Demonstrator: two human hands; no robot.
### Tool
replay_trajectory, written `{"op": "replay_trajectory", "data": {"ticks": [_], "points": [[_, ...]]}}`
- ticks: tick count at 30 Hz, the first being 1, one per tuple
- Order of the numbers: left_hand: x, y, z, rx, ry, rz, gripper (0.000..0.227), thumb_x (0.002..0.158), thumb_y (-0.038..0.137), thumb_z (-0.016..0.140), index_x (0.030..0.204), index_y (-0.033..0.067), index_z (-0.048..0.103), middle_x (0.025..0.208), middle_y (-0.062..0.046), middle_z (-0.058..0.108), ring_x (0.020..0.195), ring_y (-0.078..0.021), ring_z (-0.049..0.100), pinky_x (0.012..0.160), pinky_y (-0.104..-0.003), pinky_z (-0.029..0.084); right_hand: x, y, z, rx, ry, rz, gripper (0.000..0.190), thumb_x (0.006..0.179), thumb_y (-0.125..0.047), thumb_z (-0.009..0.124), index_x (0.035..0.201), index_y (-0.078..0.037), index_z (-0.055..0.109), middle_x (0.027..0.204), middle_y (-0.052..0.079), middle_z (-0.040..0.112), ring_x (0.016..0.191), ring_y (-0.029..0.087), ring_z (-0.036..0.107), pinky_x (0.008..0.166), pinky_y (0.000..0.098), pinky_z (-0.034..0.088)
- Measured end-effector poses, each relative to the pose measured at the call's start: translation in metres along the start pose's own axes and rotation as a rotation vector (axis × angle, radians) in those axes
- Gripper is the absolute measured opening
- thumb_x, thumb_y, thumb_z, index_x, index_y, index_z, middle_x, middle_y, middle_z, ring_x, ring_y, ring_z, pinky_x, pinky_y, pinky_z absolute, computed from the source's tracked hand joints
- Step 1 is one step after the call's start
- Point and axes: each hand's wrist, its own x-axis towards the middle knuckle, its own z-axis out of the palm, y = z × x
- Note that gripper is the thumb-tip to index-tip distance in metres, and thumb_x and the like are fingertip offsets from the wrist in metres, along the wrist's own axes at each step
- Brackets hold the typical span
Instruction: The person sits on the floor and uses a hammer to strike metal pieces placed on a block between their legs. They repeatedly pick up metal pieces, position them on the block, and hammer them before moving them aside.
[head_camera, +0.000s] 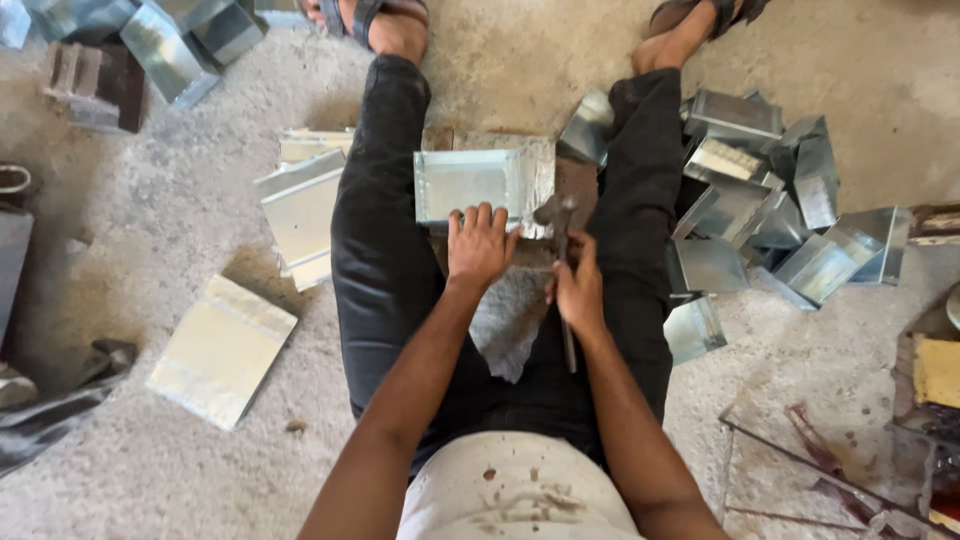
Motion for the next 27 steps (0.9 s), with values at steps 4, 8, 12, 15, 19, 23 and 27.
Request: {"op": "replay_trajectory", "data": {"ticks": [4, 8, 12, 15, 19, 23, 27], "points": [[0.007, -0.001, -0.006, 0.044, 0.116, 0.055, 0.022, 0.097, 0.033, 0.062, 0.092, 0.0126, 0.065, 0.092, -0.005, 0.062, 0.089, -0.0286, 0.060, 0.082, -0.051, 0.042, 0.007, 0.004, 0.001, 0.019, 0.072, 0.102, 0.039, 0.098, -0.008, 0.058, 0.134, -0.009, 0.042, 0.071, 0.005, 0.054, 0.045, 0.009, 0.047, 0.036, 0.0285, 0.038], [0.040, 0.003, -0.035, -0.055, -0.019, 0.013, 0.035, 0.104, 0.035, 0.055, 0.083, 0.0119, 0.071, 0.081, -0.011, 0.069, 0.076, -0.0334, 0.068, 0.078, -0.050, 0.050, -0.008, -0.001, -0.005, 0.120, 0.089, 0.001, 0.039, 0.101, -0.016, 0.065, 0.133, -0.007, 0.044, 0.074, 0.004, 0.057, 0.046, 0.008, 0.047, 0.036, 0.0274, 0.035], [0.068, 0.009, -0.047, -0.095, -0.197, -0.117, 0.045, 0.104, 0.038, 0.047, 0.083, 0.0123, 0.077, 0.083, -0.019, 0.074, 0.074, -0.0392, 0.073, 0.075, -0.053, 0.055, -0.046, -0.029, -0.018, 0.174, 0.121, -0.150, 0.039, 0.104, -0.016, 0.066, 0.134, -0.006, 0.044, 0.078, 0.004, 0.056, 0.051, 0.006, 0.048, 0.041, 0.0252, 0.038], [0.079, 0.013, -0.054, -0.044, -0.134, -0.092, 0.045, 0.102, 0.038, 0.047, 0.083, 0.0106, 0.078, 0.080, -0.018, 0.075, 0.075, -0.0393, 0.074, 0.076, -0.054, 0.055, -0.044, -0.067, -0.026, 0.218, 0.139, -0.446, 0.036, 0.107, -0.014, 0.065, 0.132, -0.004, 0.041, 0.082, 0.004, 0.057, 0.055, 0.006, 0.051, 0.046, 0.0238, 0.042], [0.074, 0.015, -0.055, -0.024, -0.203, -0.122, 0.050, 0.106, 0.040, 0.045, 0.085, 0.0091, 0.078, 0.083, -0.019, 0.075, 0.077, -0.0382, 0.075, 0.079, -0.051, 0.057, -0.040, -0.083, -0.024, -0.144, 0.277, -0.779, 0.032, 0.110, -0.011, 0.063, 0.131, 0.002, 0.043, 0.106, 0.017, 0.058, 0.086, 0.017, 0.066, 0.070, 0.0299, 0.056], [0.077, 0.016, -0.064, -0.070, -0.174, -0.134, 0.049, 0.104, 0.040, 0.046, 0.085, 0.0078, 0.078, 0.082, -0.020, 0.075, 0.077, -0.0396, 0.074, 0.075, -0.052, 0.057, -0.032, -0.075, -0.012, -0.504, 0.142, -0.637, 0.031, 0.103, -0.010, 0.067, 0.127, 0.004, 0.054, 0.108, 0.020, 0.067, 0.098, 0.020, 0.068, 0.078, 0.0313, 0.057], [0.078, 0.016, -0.078, -0.210, -0.189, -0.284, 0.048, 0.100, 0.042, 0.049, 0.086, 0.0077, 0.079, 0.083, -0.023, 0.074, 0.079, -0.0432, 0.072, 0.074, -0.054, 0.054, -0.060, -0.045, -0.006, -0.333, 0.062, -0.306, 0.029, 0.100, -0.011, 0.069, 0.121, 0.002, 0.056, 0.085, 0.012, 0.061, 0.075, 0.014, 0.056, 0.063, 0.0314, 0.048]]}}
